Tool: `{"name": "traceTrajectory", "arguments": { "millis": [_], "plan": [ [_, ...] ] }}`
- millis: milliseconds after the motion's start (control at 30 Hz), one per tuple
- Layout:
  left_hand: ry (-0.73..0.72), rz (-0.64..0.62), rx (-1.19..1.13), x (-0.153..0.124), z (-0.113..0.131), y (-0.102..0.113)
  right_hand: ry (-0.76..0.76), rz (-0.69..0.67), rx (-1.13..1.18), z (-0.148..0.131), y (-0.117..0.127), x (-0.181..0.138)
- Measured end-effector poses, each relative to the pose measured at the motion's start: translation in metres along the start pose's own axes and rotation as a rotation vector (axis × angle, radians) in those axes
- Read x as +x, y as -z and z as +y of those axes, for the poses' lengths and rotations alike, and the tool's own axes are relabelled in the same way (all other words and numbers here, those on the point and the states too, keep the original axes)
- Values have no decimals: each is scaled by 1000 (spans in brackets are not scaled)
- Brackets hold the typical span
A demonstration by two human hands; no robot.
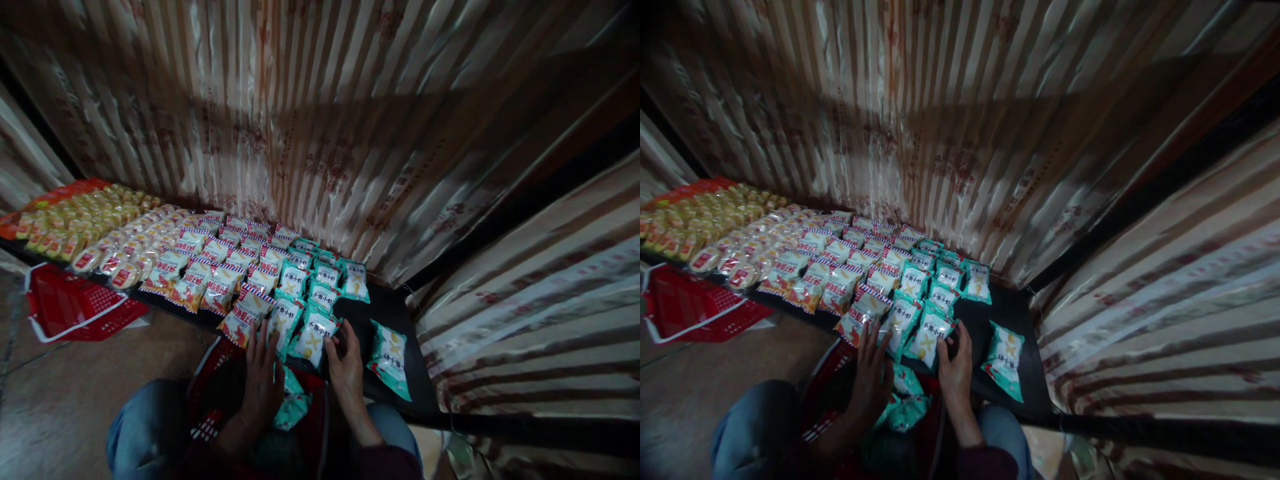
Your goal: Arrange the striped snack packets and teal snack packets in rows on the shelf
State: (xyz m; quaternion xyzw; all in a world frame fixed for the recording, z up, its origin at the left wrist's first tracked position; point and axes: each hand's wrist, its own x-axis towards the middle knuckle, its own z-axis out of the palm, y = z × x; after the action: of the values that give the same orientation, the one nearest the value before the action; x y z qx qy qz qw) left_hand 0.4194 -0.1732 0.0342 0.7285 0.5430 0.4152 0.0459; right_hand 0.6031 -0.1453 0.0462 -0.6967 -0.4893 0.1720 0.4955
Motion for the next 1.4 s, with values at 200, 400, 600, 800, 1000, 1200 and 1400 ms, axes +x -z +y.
{"name": "traceTrajectory", "arguments": {
  "millis": [200, 400, 600, 800, 1000, 1200, 1400],
  "plan": [
    [66, 86, 232, 1, -33, 10, 248, 32, -226, 3, -5, -19],
    [13, 22, 338, 31, -70, 21, 376, -34, -336, 4, -24, -35],
    [-48, 122, 287, 40, -83, 11, 403, -29, -280, 9, -32, -31],
    [-27, 159, 295, 49, -83, 1, 486, -8, -306, 7, -26, -19],
    [-37, 125, 317, 45, -85, -14, 481, -25, -346, 14, -35, -18],
    [-64, 164, 283, 44, -82, -14, 464, 19, -372, 18, -38, -23],
    [-119, 227, 251, 42, -82, -8, 635, 43, -477, -1, -32, -40]
  ]
}}
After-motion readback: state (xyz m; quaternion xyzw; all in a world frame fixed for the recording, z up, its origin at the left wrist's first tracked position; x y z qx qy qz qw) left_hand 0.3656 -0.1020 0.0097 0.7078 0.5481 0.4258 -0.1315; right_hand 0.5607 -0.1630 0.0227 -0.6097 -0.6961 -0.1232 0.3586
